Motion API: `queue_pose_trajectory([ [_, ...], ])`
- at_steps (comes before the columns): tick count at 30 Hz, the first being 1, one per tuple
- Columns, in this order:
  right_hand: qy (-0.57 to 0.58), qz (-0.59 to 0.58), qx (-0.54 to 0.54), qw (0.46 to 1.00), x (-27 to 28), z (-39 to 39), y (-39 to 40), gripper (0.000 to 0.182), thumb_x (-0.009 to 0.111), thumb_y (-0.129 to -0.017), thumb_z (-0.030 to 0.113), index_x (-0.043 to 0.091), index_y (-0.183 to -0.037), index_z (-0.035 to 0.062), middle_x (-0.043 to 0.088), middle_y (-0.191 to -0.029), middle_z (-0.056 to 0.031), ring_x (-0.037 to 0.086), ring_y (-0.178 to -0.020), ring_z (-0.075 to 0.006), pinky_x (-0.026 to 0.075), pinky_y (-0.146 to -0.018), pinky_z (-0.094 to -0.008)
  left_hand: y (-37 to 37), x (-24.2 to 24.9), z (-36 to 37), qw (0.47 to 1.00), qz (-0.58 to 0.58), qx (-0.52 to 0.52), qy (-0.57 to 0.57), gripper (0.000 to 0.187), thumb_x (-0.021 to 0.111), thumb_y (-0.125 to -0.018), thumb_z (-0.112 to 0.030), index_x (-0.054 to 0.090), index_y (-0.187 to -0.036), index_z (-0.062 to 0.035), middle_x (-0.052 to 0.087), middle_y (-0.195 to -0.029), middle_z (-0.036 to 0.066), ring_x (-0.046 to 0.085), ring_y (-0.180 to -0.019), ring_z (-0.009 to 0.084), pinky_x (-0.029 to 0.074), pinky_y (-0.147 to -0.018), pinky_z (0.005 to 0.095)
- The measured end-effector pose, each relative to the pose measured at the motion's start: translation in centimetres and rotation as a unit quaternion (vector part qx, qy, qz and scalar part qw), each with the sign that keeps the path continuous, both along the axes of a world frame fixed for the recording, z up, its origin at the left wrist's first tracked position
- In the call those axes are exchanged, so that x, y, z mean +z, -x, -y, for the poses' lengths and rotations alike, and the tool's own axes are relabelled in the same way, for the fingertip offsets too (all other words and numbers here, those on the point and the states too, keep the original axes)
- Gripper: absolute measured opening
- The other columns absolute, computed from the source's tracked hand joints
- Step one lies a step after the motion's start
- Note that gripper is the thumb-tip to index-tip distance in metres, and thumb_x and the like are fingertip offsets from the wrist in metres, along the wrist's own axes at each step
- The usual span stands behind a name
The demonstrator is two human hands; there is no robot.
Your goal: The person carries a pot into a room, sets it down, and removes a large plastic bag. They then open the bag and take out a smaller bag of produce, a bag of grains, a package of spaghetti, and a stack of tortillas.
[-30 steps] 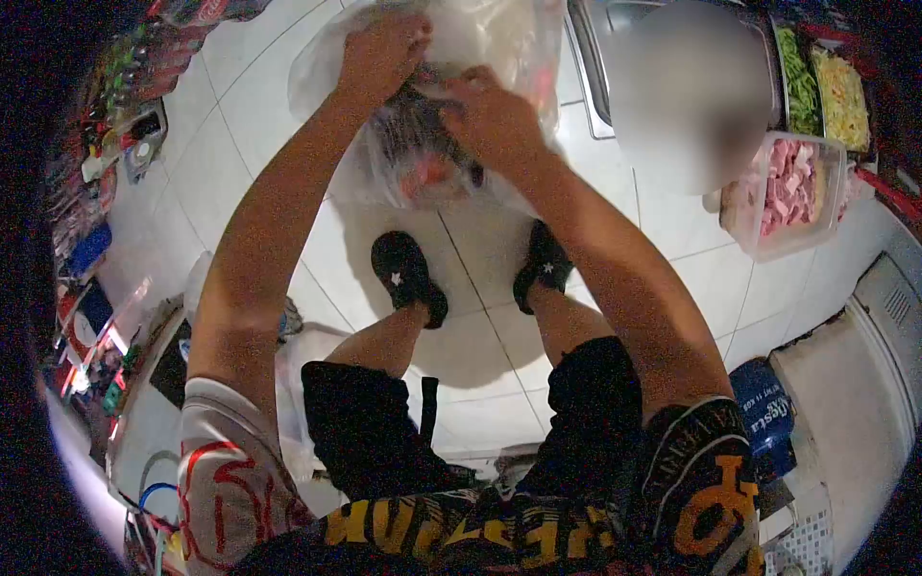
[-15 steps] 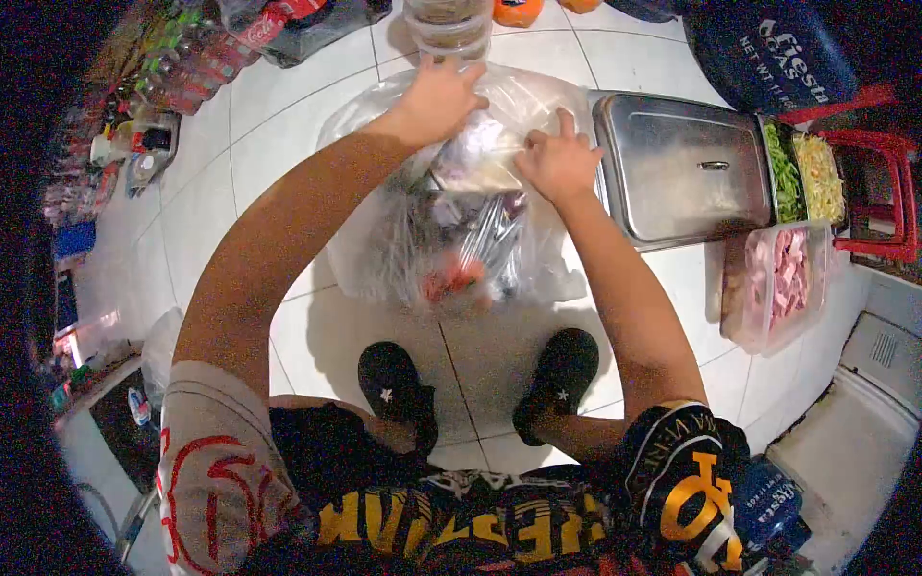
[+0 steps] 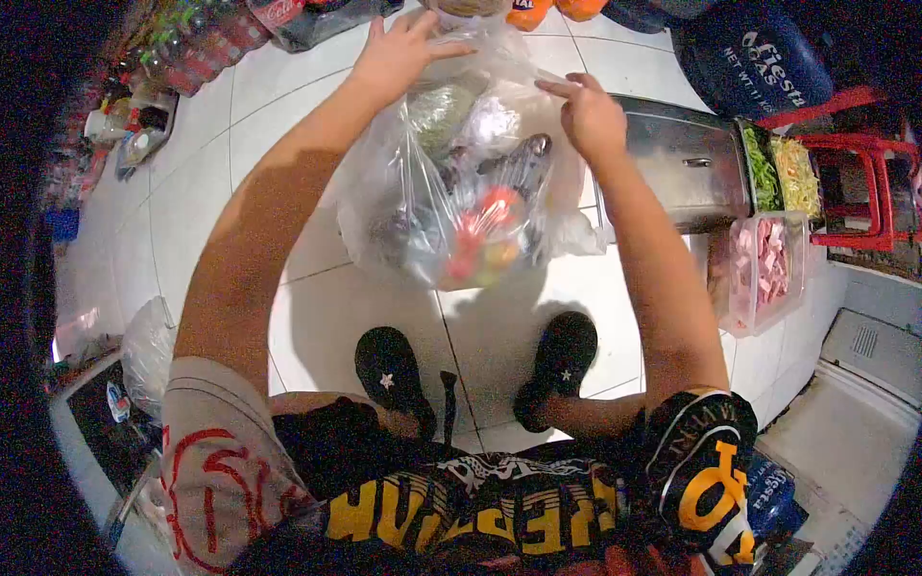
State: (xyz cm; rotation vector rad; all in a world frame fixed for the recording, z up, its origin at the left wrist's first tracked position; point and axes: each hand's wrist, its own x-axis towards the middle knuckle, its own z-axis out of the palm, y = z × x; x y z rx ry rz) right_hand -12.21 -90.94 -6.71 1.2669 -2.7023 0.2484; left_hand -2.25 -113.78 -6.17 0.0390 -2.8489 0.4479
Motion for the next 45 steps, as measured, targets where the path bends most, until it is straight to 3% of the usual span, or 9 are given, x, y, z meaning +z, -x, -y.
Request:
queue_pose_trajectory([
  [5,-0.059,0.030,-0.035,0.997,0.9,-1.2,0.5,0.055,0.056,-0.063,0.009,0.045,-0.111,0.0331,0.034,-0.122,-0.0095,0.056,-0.080,-0.0275,0.047,-0.067,-0.0340,-2.2,1.5,-1.7,1.000,0.026,-0.010,-0.003,0.060,0.047,-0.072,-0.007,0.032,-0.115,-0.0448,0.032,-0.119,0.005,0.042,-0.099,0.0251,0.033,-0.080,0.0546],
  [7,-0.125,0.148,-0.095,0.977,-0.3,-1.7,0.2,0.097,0.074,-0.048,0.015,0.018,-0.127,0.0214,0.012,-0.129,-0.0231,0.036,-0.107,-0.0392,0.038,-0.085,-0.0376,-3.9,0.2,-3.4,0.996,0.072,0.038,-0.025,0.065,0.051,-0.070,-0.006,0.028,-0.118,-0.0445,0.030,-0.121,0.005,0.040,-0.102,0.0276,0.032,-0.080,0.0565],
  [8,-0.130,0.217,-0.107,0.961,-1.7,-2.5,0.3,0.127,0.080,-0.036,0.020,-0.008,-0.127,0.0121,-0.006,-0.127,-0.0307,0.006,-0.117,-0.0450,0.023,-0.095,-0.0404,-5.2,-1.0,-4.6,0.994,0.096,0.041,-0.032,0.067,0.050,-0.070,-0.007,0.025,-0.119,-0.0440,0.026,-0.124,0.004,0.035,-0.106,0.0311,0.031,-0.079,0.0586],
  [11,-0.211,0.261,-0.047,0.941,-3.8,-4.8,0.8,0.130,0.080,-0.037,0.019,-0.015,-0.125,0.0098,-0.011,-0.126,-0.0309,-0.009,-0.118,-0.0429,0.015,-0.097,-0.0409,-9.1,-1.8,-6.5,0.979,0.186,0.035,-0.082,0.073,0.052,-0.069,-0.007,0.016,-0.122,-0.0430,0.014,-0.131,0.003,0.027,-0.111,0.0374,0.028,-0.079,0.0622],
  [18,-0.175,0.129,-0.149,0.965,-3.8,-7.3,-1.2,0.104,0.073,-0.043,0.015,0.012,-0.122,0.0454,-0.004,-0.133,-0.0164,0.042,-0.100,-0.0381,0.045,-0.073,-0.0398,-15.6,-1.5,-4.5,0.951,0.263,0.048,-0.157,0.090,0.057,-0.062,0.003,0.008,-0.125,-0.0403,0.002,-0.134,0.005,0.019,-0.115,0.0409,0.028,-0.082,0.0615],
  [28,-0.107,0.013,-0.072,0.992,-5.8,-10.3,-2.2,0.069,0.065,-0.055,0.015,0.038,-0.113,0.0416,0.004,-0.134,-0.0071,0.045,-0.097,-0.0293,0.044,-0.071,-0.0423,-22.6,-1.1,-1.8,0.902,0.111,0.261,-0.325,0.083,0.063,-0.056,-0.001,0.017,-0.124,-0.0109,0.005,-0.130,0.012,0.024,-0.114,0.0357,0.033,-0.082,0.0512],
  [35,-0.167,0.025,-0.124,0.978,-6.1,-10.1,-2.9,0.062,0.064,-0.057,0.018,0.042,-0.111,0.0373,0.002,-0.135,-0.0068,0.038,-0.105,-0.0306,0.038,-0.075,-0.0498,-28.7,-6.5,-4.0,0.844,-0.003,0.267,-0.466,0.076,0.063,-0.060,-0.006,0.020,-0.122,-0.0119,0.002,-0.131,0.010,0.023,-0.116,0.0332,0.024,-0.081,0.0637],
  [37,-0.187,0.027,-0.148,0.971,-6.1,-9.8,-3.2,0.058,0.064,-0.059,0.020,0.043,-0.111,0.0355,0.001,-0.134,-0.0075,0.037,-0.106,-0.0320,0.038,-0.076,-0.0492,-28.6,-6.8,-4.5,0.884,0.069,0.302,-0.351,0.074,0.063,-0.058,-0.005,0.022,-0.120,0.0000,0.006,-0.129,0.017,0.031,-0.110,0.0300,0.034,-0.085,0.0399],
  [45,-0.213,0.191,-0.097,0.953,-5.4,-8.1,0.6,0.065,0.067,-0.059,0.026,0.038,-0.118,0.0266,0.019,-0.128,-0.0168,0.041,-0.103,-0.0353,0.042,-0.077,-0.0399,-27.4,-9.5,-3.2,0.907,0.010,0.229,-0.353,0.069,0.068,-0.059,-0.019,0.031,-0.117,-0.0167,0.026,-0.120,0.011,0.033,-0.108,0.0293,0.032,-0.082,0.0446],
])
